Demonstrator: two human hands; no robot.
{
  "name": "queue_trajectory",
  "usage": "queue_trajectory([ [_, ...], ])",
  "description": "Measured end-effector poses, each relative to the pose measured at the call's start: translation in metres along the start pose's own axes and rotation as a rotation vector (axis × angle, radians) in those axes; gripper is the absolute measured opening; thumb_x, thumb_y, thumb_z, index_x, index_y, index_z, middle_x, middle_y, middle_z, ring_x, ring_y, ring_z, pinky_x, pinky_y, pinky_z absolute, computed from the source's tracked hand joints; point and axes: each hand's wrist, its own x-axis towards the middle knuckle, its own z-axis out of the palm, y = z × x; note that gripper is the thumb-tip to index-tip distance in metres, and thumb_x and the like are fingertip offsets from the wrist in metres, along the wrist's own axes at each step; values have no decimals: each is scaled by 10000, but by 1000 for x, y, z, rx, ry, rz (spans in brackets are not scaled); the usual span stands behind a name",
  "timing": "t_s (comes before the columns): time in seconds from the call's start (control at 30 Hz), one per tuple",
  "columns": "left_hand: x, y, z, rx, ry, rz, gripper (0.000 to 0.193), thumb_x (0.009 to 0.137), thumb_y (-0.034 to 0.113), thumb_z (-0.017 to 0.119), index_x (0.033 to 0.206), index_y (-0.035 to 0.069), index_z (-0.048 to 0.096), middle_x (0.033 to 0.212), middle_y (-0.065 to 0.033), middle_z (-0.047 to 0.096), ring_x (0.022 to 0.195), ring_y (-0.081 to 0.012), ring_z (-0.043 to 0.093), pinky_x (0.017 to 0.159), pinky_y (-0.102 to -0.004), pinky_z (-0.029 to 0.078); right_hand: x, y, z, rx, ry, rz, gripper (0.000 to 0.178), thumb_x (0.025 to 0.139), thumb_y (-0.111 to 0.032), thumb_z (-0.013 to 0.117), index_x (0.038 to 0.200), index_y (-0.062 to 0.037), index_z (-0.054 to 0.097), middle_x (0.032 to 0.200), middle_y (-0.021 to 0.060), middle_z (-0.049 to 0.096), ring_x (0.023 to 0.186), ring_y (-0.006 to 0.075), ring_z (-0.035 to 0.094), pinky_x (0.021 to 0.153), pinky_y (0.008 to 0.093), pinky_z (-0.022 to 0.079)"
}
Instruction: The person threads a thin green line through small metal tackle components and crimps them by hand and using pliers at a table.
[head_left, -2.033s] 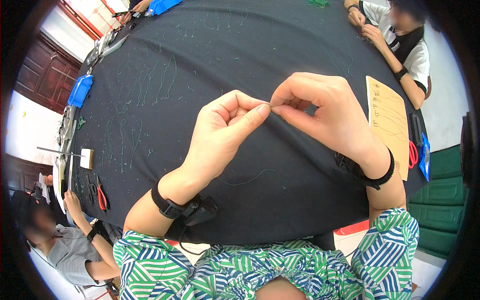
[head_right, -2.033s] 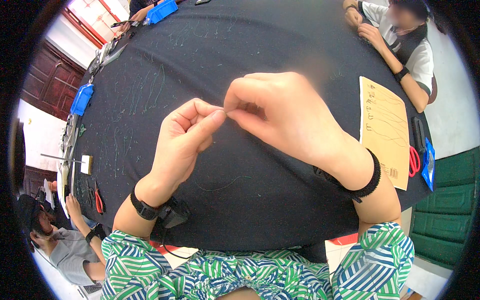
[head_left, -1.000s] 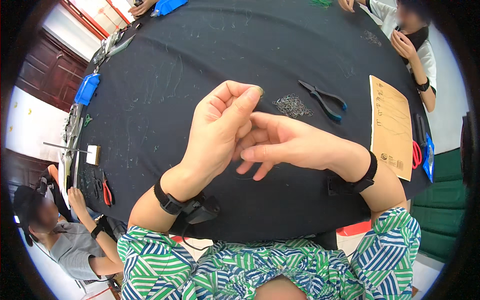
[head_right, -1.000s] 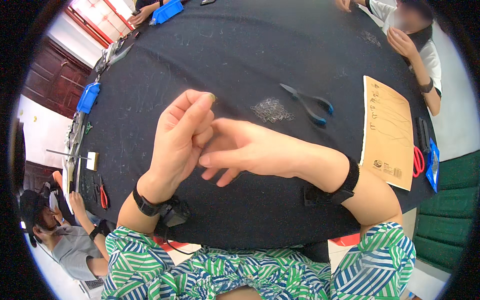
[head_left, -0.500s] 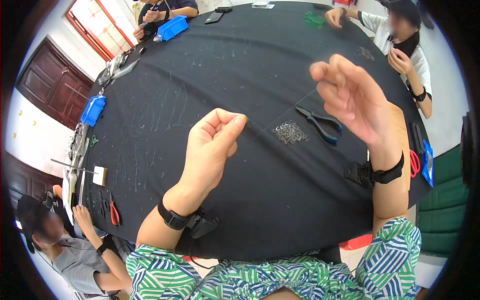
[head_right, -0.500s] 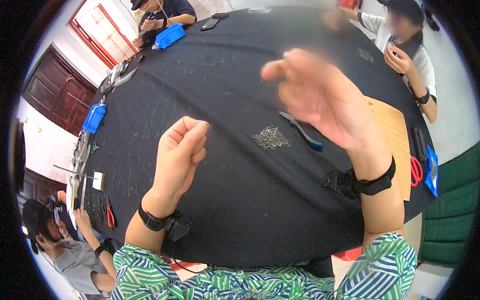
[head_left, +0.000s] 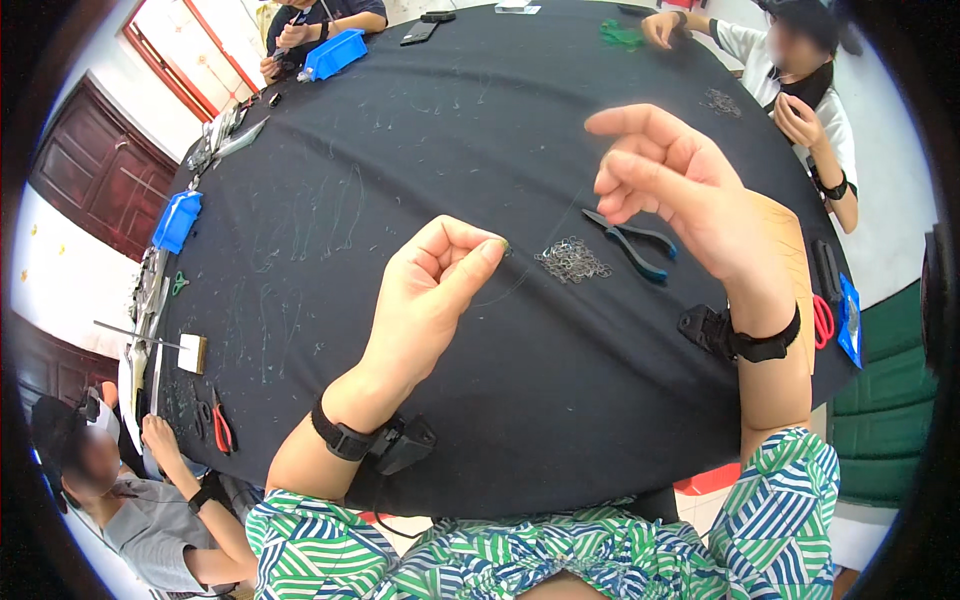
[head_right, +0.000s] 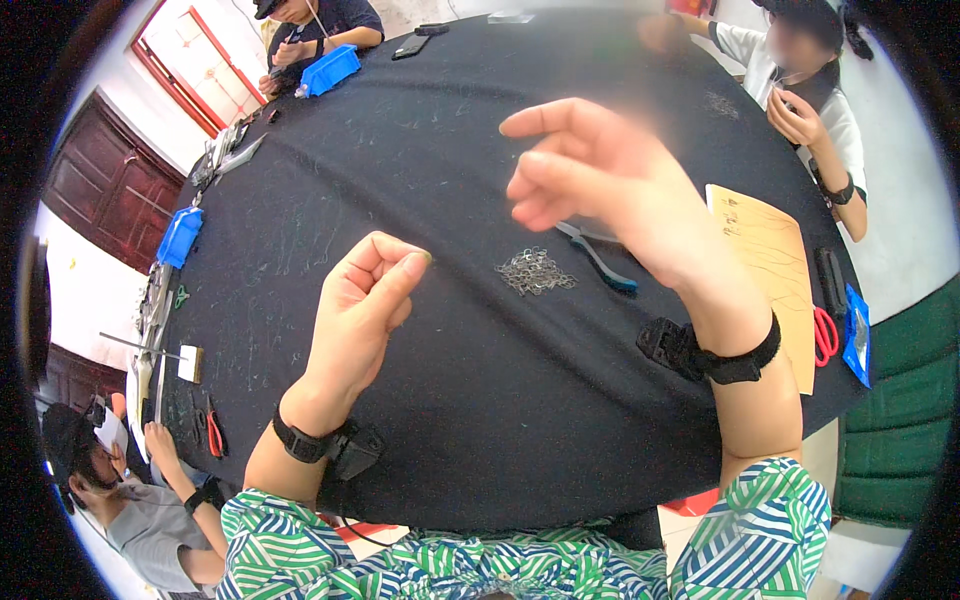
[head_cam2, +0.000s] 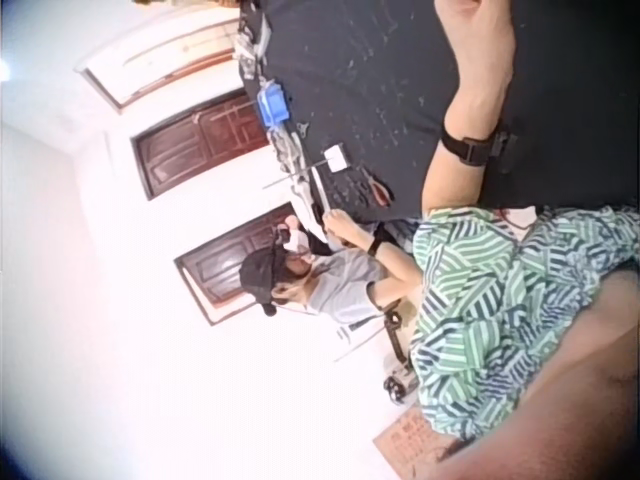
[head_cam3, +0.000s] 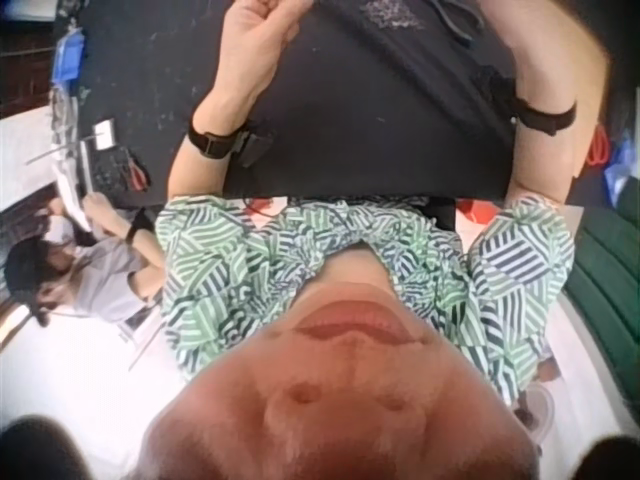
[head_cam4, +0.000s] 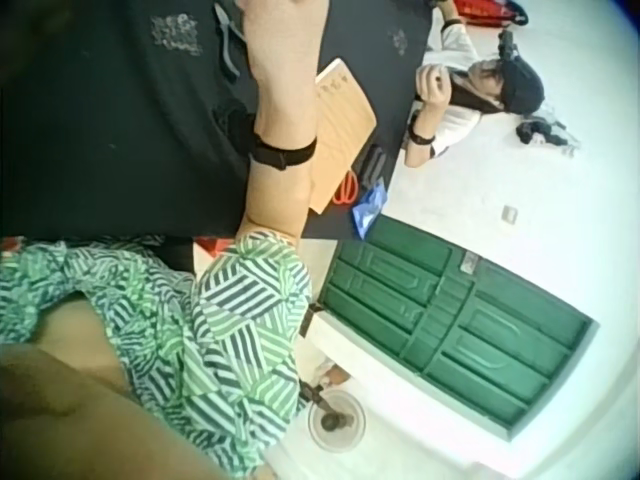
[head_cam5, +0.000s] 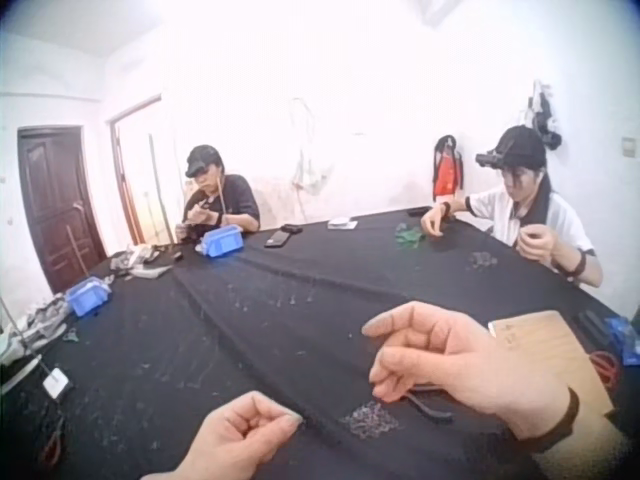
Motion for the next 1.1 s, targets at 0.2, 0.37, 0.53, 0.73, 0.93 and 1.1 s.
queue_trajectory([
  [0.2, -1, 0, 2, 61, -35, 6, 94, 945, 133, 645, 966, 42, 631, 768, 78, 577, 677, 18, 450, 616, -160, 353, -5, -3, 11, -158, -27, -5, 361, 942, -116, 595, 1250, 37, 485, 917, 127, 683, 837, 169, 681, 763, 279, 558],
  [0.37, -3, -1, 6, 87, -56, 56, 98, 940, 125, 652, 964, 32, 632, 750, 83, 564, 663, 22, 429, 605, -156, 340, -7, -1, 16, -219, -83, -3, 212, 933, -103, 593, 1073, 56, 594, 887, 109, 696, 838, 150, 683, 766, 268, 556],
  [0.53, -4, -2, 8, 131, -59, 69, 84, 940, 131, 647, 951, 48, 634, 734, 92, 537, 630, 21, 392, 566, -157, 299, -9, -1, 20, -286, -79, 8, 135, 924, -92, 619, 966, 36, 638, 823, 53, 670, 787, 92, 646, 726, 231, 530],
  [0.73, -4, -3, 11, 121, -35, 110, 97, 933, 106, 657, 965, 19, 631, 780, 65, 594, 673, 25, 461, 610, -142, 362, -11, 4, 27, -421, -108, -64, 84, 899, -68, 651, 926, 10, 638, 752, -14, 611, 696, 26, 545, 629, 188, 439],
  [0.93, -5, -4, 8, 155, -49, 156, 92, 928, 87, 653, 980, 13, 643, 870, -12, 667, 787, -41, 597, 714, -181, 463, -11, 10, 37, -404, -81, -152, 52, 888, -56, 653, 886, -8, 631, 691, -33, 584, 626, 13, 485, 556, 189, 366],
  [1.1, -6, -2, 10, 124, -64, 129, 97, 931, 89, 644, 985, 8, 651, 923, -65, 695, 849, -100, 658, 770, -224, 506, -12, 13, 40, -422, -55, -203, 44, 873, -43, 662, 873, -14, 629, 666, -31, 577, 593, 12, 453, 526, 194, 338],
])
